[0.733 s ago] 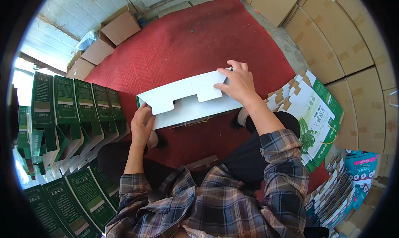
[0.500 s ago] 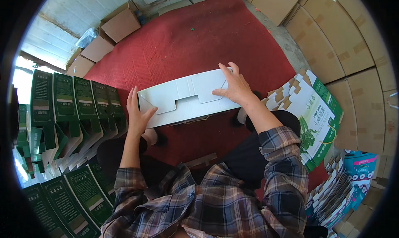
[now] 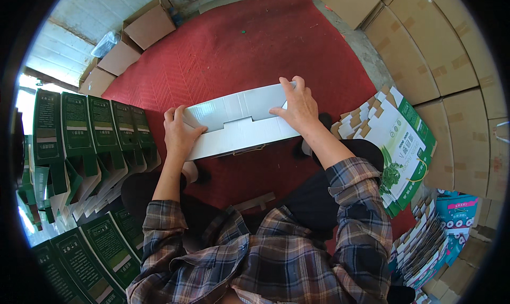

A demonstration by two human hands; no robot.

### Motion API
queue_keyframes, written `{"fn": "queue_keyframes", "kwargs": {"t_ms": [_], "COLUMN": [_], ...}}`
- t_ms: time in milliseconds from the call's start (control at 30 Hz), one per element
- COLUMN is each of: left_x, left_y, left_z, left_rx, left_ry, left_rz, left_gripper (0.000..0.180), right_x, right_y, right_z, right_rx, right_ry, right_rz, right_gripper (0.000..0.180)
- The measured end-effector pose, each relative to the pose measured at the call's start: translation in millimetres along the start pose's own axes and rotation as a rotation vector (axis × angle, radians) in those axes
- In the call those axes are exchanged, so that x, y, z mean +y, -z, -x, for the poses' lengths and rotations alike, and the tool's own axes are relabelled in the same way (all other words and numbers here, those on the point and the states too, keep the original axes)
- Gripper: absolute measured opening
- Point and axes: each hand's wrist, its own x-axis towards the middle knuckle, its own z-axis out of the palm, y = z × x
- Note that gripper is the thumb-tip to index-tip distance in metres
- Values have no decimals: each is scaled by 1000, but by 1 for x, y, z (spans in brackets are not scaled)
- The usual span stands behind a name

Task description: The person repeatedly takes flat cardboard box blanks, unfolds and folds their bottom and side flaps by hand to construct boxes, and places each assembled box onto a stack.

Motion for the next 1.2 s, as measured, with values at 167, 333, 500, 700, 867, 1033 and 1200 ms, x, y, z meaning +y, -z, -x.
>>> {"fn": "queue_keyframes", "kwargs": {"t_ms": [167, 333, 500, 700, 867, 1033, 1200], "left_x": [-63, -100, -122, -104, -97, -110, -116], "left_y": [-22, -49, -55, -7, -5, -24, -32], "left_z": [-14, -6, 14, 18, 21, 30, 42], "left_rx": [151, -162, -756, -548, -374, -348, -363], "left_ry": [61, 825, 882, 375, 533, 706, 721], "left_rz": [503, 1205, 1556, 1357, 1427, 1325, 1304], "left_gripper": [41, 54, 53, 69, 61, 51, 46], "right_x": [57, 125, 95, 72, 85, 83, 81], "right_y": [-24, -52, -42, 4, -2, -26, -43], "right_z": [-29, -23, -9, -8, -10, -2, 10], "right_rx": [250, -307, -513, -315, -249, -423, -380], "right_ry": [-97, -531, -609, -441, -571, -534, -419], "right_rz": [-466, -915, -988, -1110, -1087, -1016, -1035], "right_gripper": [48, 58, 60, 57, 64, 52, 41]}}
